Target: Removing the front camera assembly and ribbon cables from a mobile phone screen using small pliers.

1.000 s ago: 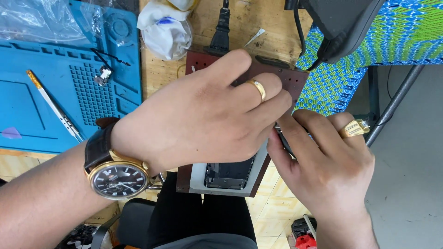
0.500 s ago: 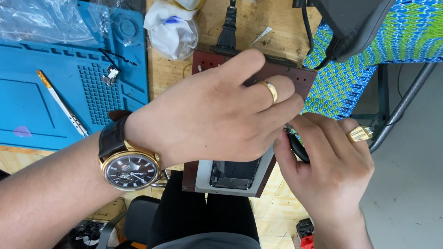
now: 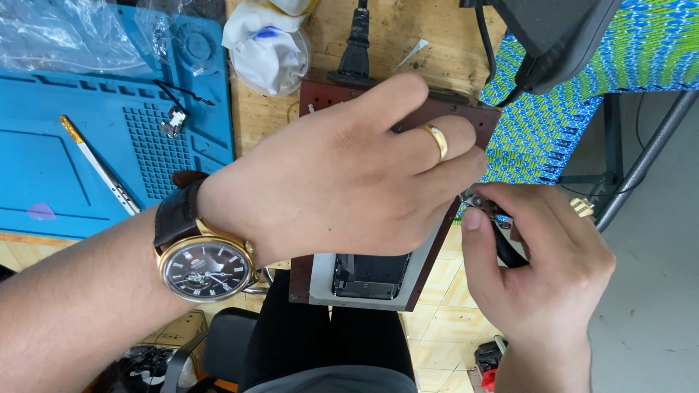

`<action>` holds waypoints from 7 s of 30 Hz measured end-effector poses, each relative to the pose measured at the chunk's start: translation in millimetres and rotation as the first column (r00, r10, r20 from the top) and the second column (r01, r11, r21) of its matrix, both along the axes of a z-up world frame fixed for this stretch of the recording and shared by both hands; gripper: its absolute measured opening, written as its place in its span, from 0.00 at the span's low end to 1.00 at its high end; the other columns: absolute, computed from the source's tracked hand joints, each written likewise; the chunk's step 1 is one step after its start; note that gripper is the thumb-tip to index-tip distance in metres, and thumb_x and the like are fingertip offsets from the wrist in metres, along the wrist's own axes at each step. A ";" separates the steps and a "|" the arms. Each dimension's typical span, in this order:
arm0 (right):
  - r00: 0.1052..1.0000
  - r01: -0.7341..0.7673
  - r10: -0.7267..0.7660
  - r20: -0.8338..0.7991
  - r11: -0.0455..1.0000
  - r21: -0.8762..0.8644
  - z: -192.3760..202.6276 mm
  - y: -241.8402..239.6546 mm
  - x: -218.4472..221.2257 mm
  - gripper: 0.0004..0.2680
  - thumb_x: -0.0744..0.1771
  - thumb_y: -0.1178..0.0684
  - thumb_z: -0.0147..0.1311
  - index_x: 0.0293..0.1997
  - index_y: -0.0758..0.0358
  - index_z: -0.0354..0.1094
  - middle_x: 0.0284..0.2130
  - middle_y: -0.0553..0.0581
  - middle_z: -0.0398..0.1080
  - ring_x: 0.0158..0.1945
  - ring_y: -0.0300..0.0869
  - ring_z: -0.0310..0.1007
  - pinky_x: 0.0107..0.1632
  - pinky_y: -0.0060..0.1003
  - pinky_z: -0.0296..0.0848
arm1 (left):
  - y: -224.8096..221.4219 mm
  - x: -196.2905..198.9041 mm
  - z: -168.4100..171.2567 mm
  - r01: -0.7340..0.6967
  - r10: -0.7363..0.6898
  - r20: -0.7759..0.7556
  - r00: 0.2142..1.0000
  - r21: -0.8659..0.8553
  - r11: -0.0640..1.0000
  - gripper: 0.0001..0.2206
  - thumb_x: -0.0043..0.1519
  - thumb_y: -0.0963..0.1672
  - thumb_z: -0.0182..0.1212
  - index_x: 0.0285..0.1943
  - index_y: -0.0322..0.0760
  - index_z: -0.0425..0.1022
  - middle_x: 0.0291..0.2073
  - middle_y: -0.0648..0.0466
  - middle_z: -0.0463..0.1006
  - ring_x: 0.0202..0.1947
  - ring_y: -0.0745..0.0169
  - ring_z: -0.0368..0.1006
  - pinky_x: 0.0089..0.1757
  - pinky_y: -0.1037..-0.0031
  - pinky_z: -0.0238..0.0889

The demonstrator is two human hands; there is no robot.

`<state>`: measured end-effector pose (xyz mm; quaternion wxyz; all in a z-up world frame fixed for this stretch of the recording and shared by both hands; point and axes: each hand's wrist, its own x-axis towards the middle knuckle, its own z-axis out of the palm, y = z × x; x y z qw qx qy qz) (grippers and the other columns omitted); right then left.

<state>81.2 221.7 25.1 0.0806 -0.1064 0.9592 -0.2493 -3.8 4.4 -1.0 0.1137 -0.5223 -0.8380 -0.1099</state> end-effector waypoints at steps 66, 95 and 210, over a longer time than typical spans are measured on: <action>0.465 -0.861 0.852 -0.242 0.498 0.098 -53.5 53.2 -72.5 0.15 0.64 0.78 0.55 0.23 0.66 0.57 0.22 0.59 0.52 0.25 0.50 0.46 0.31 0.48 0.44 | 11.4 15.9 -29.3 -0.194 0.213 -0.054 0.975 0.251 0.949 0.15 0.80 0.45 0.55 0.40 0.54 0.82 0.41 0.68 0.74 0.50 0.65 0.64 0.53 0.70 0.56; 0.522 -0.838 0.813 -0.259 0.546 0.024 -37.0 30.7 -68.9 0.12 0.65 0.79 0.46 0.26 0.69 0.66 0.22 0.58 0.57 0.26 0.50 0.45 0.33 0.46 0.43 | 13.2 28.7 -30.9 -0.313 0.291 0.125 0.948 0.230 0.921 0.14 0.80 0.42 0.71 0.37 0.49 0.86 0.41 0.60 0.78 0.60 0.50 0.67 0.62 0.55 0.54; -0.014 -0.939 0.961 -0.277 0.082 0.333 -23.1 22.3 -117.1 0.10 0.73 0.54 0.52 0.34 0.65 0.73 0.29 0.57 0.71 0.24 0.48 0.60 0.27 0.40 0.58 | -8.8 148.3 22.1 -0.666 0.637 0.494 0.593 -0.145 0.732 0.21 0.75 0.57 0.46 0.69 0.49 0.73 0.69 0.49 0.72 0.70 0.48 0.64 0.65 0.51 0.55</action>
